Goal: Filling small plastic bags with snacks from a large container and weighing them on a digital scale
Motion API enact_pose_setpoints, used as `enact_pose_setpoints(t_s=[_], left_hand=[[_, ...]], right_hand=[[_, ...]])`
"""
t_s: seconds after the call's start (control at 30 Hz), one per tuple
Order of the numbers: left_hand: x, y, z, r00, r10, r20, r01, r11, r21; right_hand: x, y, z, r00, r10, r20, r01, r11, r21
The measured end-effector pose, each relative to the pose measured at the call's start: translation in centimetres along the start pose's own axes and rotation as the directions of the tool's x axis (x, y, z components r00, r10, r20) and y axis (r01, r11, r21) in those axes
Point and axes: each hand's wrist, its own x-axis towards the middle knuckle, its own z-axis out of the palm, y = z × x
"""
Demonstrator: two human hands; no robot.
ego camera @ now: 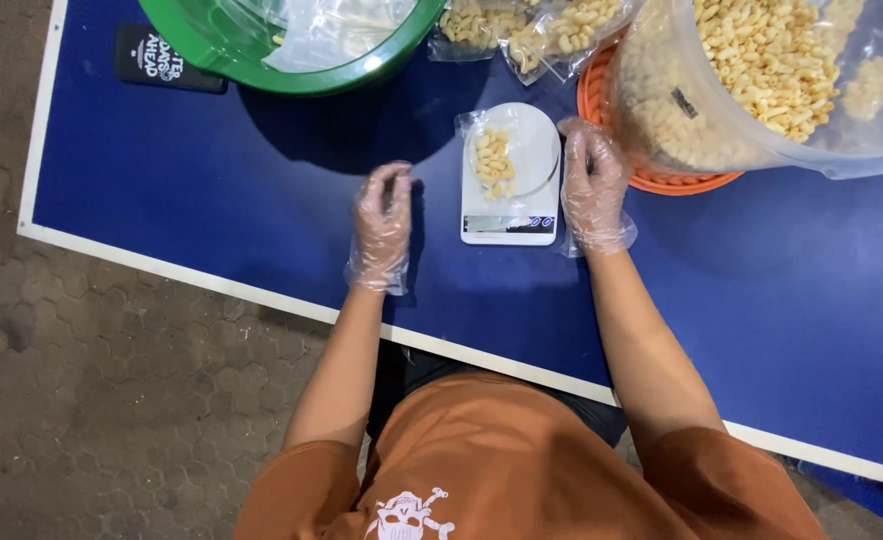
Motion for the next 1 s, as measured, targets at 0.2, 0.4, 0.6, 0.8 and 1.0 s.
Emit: enact_pose_setpoints(t_s=[0.2,0.4,0.6,0.8,1.0], left_hand=[[0.7,3.4,1.5,0.965,0.219,0.143,-0.253,0.921,0.298],[2.1,1.8,3.3,0.967,0.253,0.036,-0.246,0.885,0.394],[3.4,2.1,3.7,0.961,0.246,0.125,-0.275,0.891,0.360],[2.6,1.0,6.2,0.985,0.165,0.054,-0.173,0.907,0.384],[1.8,4.6,8.0,0.992,0.121,-0.044,-0.117,0.989,0.095]], right_hand=[[0.1,0.3,0.0,1.000,-0.008,0.005,0.008,1.000,-0.002],[0.3,0.2,0.0,1.000,-0.014,-0.007,0.014,1.000,0.005],[0.4,0.8,0.7,1.000,-0.031,0.003,0.031,0.999,0.006],[0.8,0.8,-0.8,0.954,-0.142,0.265,0.162,0.985,-0.053],[0.8,-0.7,-1.1,0.903,-0.198,0.382,0.225,0.974,-0.027]])
